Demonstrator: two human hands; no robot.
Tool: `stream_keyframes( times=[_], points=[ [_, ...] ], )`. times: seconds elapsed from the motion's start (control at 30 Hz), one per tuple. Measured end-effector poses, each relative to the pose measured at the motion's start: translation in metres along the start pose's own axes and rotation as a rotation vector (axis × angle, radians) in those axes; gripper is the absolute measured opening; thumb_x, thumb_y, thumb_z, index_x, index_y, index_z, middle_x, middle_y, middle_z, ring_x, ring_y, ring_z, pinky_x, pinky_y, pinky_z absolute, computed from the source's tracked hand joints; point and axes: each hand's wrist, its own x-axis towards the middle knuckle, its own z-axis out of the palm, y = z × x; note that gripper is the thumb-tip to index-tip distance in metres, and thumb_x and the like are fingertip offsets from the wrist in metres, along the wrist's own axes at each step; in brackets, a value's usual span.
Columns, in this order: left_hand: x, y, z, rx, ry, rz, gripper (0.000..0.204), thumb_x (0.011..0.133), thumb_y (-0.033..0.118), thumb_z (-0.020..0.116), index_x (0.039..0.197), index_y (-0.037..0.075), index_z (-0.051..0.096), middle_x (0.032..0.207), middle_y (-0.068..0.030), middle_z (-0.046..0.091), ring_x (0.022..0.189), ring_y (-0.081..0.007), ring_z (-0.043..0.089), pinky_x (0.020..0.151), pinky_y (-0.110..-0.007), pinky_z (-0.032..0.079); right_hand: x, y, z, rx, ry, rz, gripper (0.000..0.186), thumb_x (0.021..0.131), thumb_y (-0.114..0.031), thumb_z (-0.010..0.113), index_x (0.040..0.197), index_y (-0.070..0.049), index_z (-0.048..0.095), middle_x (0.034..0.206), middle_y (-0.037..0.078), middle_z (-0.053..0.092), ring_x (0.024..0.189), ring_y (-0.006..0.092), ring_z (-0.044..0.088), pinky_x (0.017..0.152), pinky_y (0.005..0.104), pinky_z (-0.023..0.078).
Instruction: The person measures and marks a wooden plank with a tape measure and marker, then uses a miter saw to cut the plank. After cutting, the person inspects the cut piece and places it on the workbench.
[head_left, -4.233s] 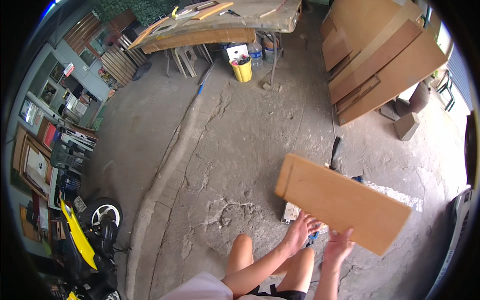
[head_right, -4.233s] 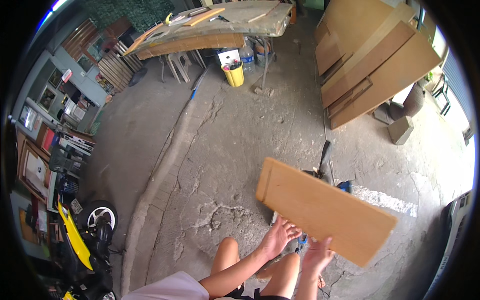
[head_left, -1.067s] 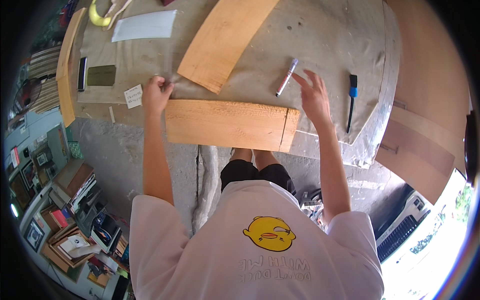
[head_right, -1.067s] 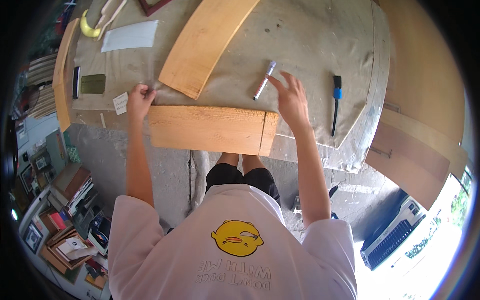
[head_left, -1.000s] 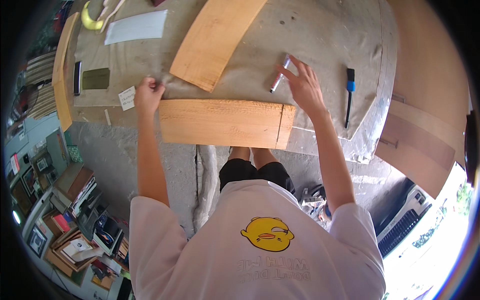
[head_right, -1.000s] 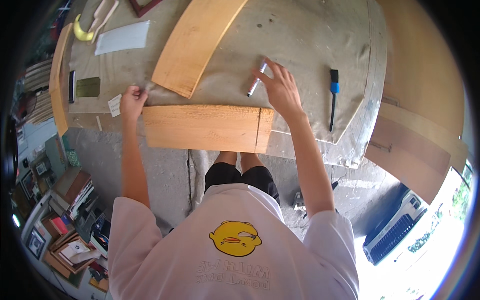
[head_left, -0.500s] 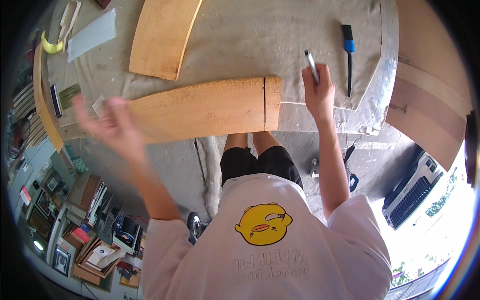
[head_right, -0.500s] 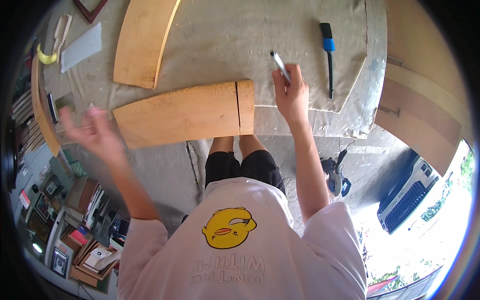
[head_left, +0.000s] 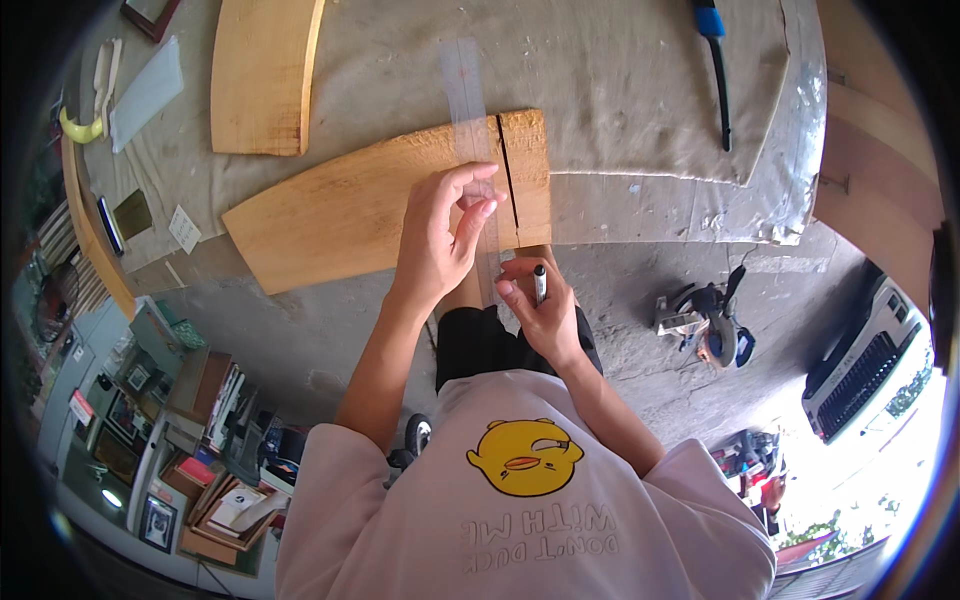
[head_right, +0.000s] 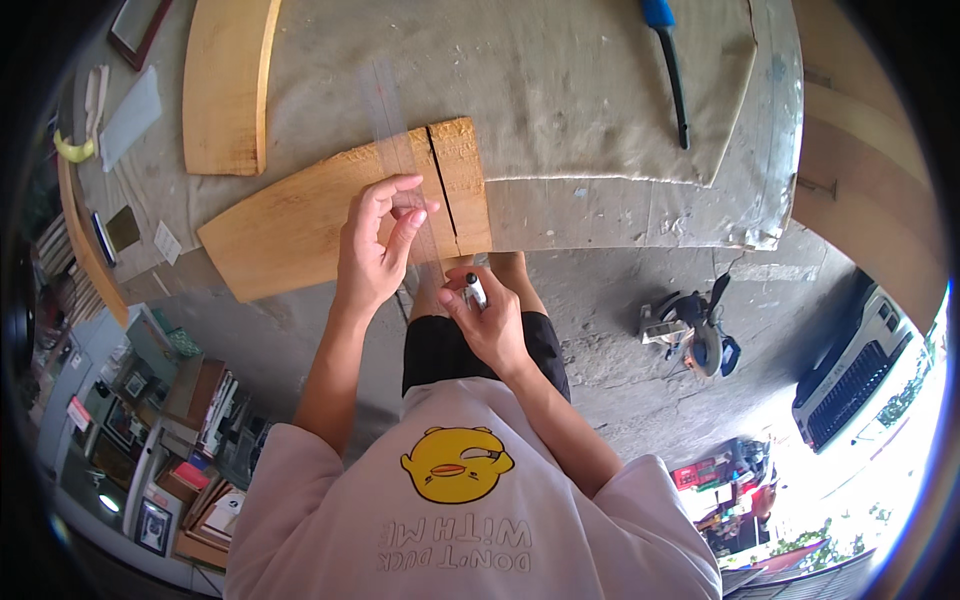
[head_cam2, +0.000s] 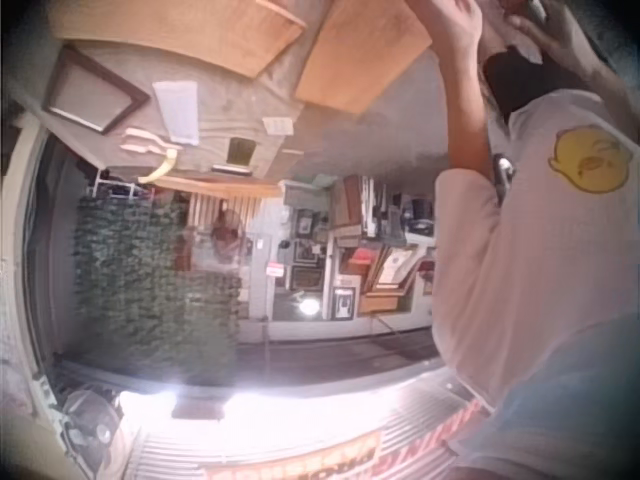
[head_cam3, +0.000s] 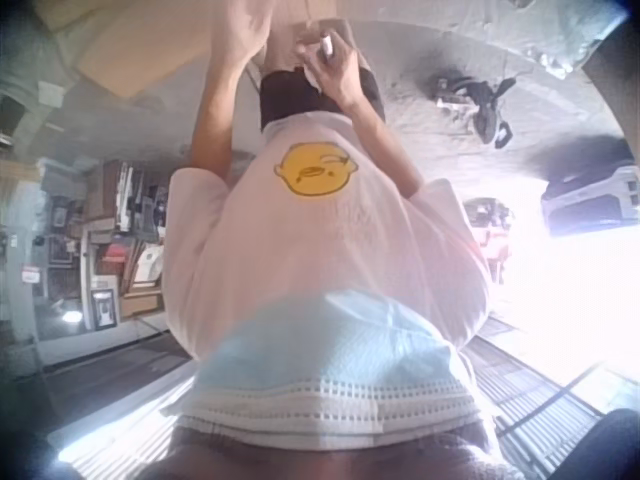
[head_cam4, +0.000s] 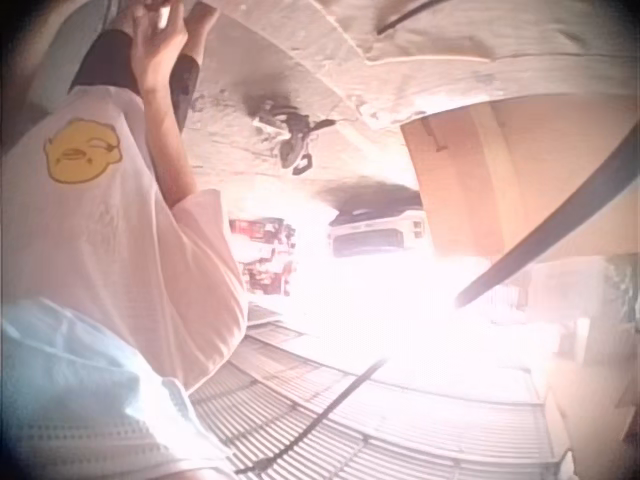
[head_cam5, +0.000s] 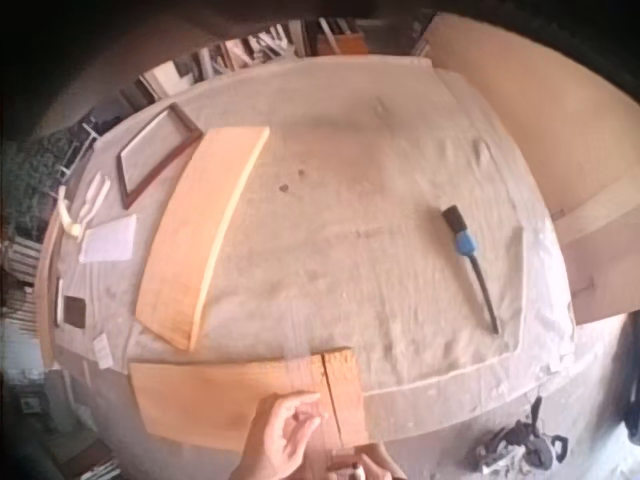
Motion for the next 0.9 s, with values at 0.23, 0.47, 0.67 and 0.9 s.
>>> stream_keyframes(
  times=[0.23, 0.47, 0.67, 0.9],
  points=[
    [0.015, 0.003, -0.012, 0.737, -0.013, 0.309, 0.061, 0.086, 0.041, 0.070, 0.136, 0.011, 0.052, 0.125, -0.0120, 0.057, 0.107, -0.0233, 0.055, 0.091, -0.040, 0.041, 0.015, 0.026, 0.001, 0.098, 0.137, -0.057, 0.015, 0.093, -0.016, 0.066, 0.093, -0.001, 0.062, 0.076, 0.006, 0.062, 0.065, 0.0126, 0.055, 0.061, 0.0270, 0.045],
    [0.015, -0.017, -0.021, 0.774, -0.099, 0.416, 0.102, 0.069, 0.066, 0.073, 0.148, 0.011, 0.037, 0.155, -0.0130, 0.033, 0.139, -0.0335, 0.035, 0.112, -0.053, 0.028, 0.009, 0.022, 0.013, -0.033, 0.241, -0.074, 0.012, 0.091, -0.011, 0.065, 0.096, -0.001, 0.061, 0.082, 0.012, 0.062, 0.067, 0.0214, 0.060, 0.065, 0.0314, 0.048],
    [0.018, -0.021, -0.018, 0.791, -0.079, 0.471, 0.107, 0.067, 0.068, 0.073, 0.150, 0.011, 0.036, 0.155, -0.0093, 0.034, 0.142, -0.0326, 0.034, 0.113, -0.054, 0.027, 0.012, 0.027, 0.018, -0.016, 0.322, -0.200, 0.012, 0.091, -0.008, 0.063, 0.100, -0.001, 0.063, 0.084, 0.013, 0.066, 0.071, 0.0204, 0.062, 0.067, 0.0303, 0.049],
    [0.020, -0.025, -0.016, 0.849, -0.059, 0.508, 0.104, 0.069, 0.075, 0.065, 0.149, 0.013, 0.039, 0.153, -0.0078, 0.038, 0.141, -0.0325, 0.034, 0.114, -0.054, 0.027, 0.013, 0.033, 0.024, 0.017, 0.366, -0.215, 0.012, 0.091, -0.008, 0.064, 0.099, 0.000, 0.064, 0.083, 0.011, 0.066, 0.071, 0.0185, 0.061, 0.068, 0.0291, 0.048]
  ],
)
